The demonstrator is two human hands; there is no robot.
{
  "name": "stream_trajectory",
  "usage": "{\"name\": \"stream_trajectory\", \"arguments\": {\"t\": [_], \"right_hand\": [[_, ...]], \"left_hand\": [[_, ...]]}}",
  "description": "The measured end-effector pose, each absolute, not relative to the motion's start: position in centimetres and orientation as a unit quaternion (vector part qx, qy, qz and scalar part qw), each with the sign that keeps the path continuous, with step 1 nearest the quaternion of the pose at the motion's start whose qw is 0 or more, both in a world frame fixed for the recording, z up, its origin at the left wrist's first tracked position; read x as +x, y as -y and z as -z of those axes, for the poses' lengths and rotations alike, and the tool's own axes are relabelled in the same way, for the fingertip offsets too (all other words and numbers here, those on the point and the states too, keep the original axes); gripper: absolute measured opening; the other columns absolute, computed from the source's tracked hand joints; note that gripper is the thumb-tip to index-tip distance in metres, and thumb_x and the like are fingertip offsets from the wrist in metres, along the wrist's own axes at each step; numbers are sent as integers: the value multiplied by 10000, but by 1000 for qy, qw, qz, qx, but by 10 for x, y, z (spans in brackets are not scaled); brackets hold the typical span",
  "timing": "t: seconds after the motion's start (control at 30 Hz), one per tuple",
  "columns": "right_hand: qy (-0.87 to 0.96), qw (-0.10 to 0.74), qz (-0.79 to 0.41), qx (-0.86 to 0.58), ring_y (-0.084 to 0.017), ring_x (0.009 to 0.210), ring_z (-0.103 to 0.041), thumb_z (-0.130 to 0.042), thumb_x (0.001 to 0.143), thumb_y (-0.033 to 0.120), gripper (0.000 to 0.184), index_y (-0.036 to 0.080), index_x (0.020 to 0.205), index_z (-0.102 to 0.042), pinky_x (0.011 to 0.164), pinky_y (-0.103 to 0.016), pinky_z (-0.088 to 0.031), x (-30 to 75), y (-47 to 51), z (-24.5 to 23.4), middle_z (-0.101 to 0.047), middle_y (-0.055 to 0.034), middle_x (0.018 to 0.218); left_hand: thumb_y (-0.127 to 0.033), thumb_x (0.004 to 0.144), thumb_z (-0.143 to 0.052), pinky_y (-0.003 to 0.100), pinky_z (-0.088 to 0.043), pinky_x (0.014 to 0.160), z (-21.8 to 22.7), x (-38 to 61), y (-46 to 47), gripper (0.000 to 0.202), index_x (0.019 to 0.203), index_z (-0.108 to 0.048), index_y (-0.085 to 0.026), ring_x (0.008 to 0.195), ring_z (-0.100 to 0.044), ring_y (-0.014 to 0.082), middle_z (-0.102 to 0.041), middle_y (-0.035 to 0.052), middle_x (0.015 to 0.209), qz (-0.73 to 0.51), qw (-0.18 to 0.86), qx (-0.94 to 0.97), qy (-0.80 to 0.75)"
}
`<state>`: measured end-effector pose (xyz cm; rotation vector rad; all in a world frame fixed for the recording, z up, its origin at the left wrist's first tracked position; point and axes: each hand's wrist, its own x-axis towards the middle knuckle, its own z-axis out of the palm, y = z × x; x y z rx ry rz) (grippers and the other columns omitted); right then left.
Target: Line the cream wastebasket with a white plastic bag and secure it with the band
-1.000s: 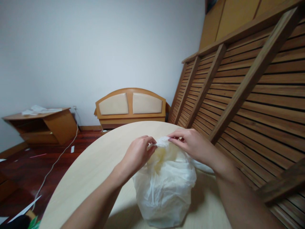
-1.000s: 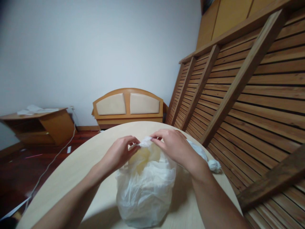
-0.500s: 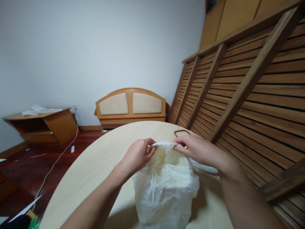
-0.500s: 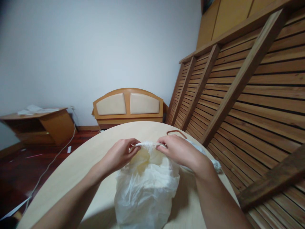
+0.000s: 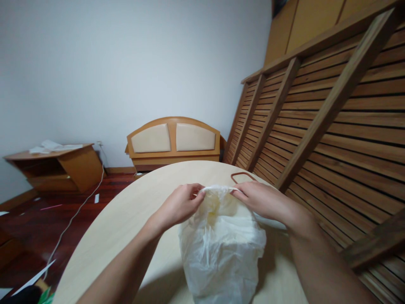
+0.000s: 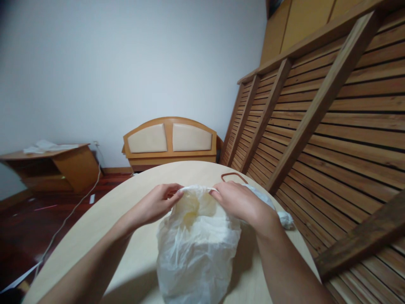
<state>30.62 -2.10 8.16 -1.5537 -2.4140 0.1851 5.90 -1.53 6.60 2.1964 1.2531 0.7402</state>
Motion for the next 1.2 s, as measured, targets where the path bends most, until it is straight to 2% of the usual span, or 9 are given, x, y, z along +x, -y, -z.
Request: {"name": "stream_trajectory", "arguments": {"t": [0.17,0.3,0.37,0.47,0.6,0.77,0.83,0.97,1.2], "right_hand": [[831,175,-33,-527,-264,1083,-671,-540,942,385,304,215,1125,-714,939,-356,-489,308,20,-76,-737,-117,1142],[859,247,-10,-449,-262,1316,-523,-655,867,392,560,235,1394,-550,1126,-430,-373,299,21,-79,-589,-96,1413],[875,249,-29,-415,-249,1271,-560,-639,890,392,494,253,1360,-581,1094,-406,-403,292,22,-83,-628,-80,1366],[880,192,-51,-432,-240,1023,-677,-564,946,356,247,250,1109,-715,904,-344,-484,287,25,-89,-750,-71,1093],[866,132,-66,-477,-211,816,-685,-472,989,338,305,213,841,-708,738,-286,-463,292,25,-91,-750,-69,856],[862,132,-80,-483,-215,834,-690,-449,998,348,322,218,868,-713,754,-286,-459,295,26,-91,-755,-73,887],[863,136,-75,-480,-222,856,-696,-456,996,347,310,224,909,-727,775,-294,-459,291,28,-92,-761,-75,898],[879,155,-85,-443,-220,941,-701,-467,988,285,275,249,1038,-735,805,-288,-472,283,30,-92,-770,-61,997],[855,236,-23,-462,-264,1191,-623,-546,954,359,378,209,1285,-650,1033,-399,-461,288,24,-83,-681,-97,1289]], "left_hand": [[-394,947,-443,255,-460,657,-64,60,15,377,940,-732,-152,765,-669,195,-759,89,898,-276,220,811,-467],[-389,941,-433,251,-425,613,-63,65,16,387,879,-730,-148,698,-644,186,-749,82,815,-268,195,812,-480],[-380,940,-425,254,-425,617,-64,66,17,390,896,-736,-149,699,-650,192,-750,82,808,-263,193,813,-482],[-334,927,-431,255,-438,639,-67,67,19,360,926,-743,-156,737,-670,201,-759,88,840,-253,195,815,-483],[-219,876,-438,268,-469,698,-69,67,21,309,902,-741,-163,778,-688,206,-765,88,861,-224,182,816,-501],[-238,832,-568,326,-497,912,-64,71,23,497,1324,-577,-168,1128,-645,252,-663,125,1302,-304,150,809,-480],[-277,850,-596,322,-501,911,-63,74,23,441,1282,-602,-190,1128,-643,244,-671,103,1288,-335,135,815,-453],[-221,876,-585,281,-494,773,-62,78,21,202,1014,-731,-230,890,-703,206,-769,38,1016,-305,125,826,-457],[-159,876,-565,271,-470,759,-58,72,13,240,1011,-744,-244,904,-719,214,-782,34,1003,-276,78,812,-508]]}}
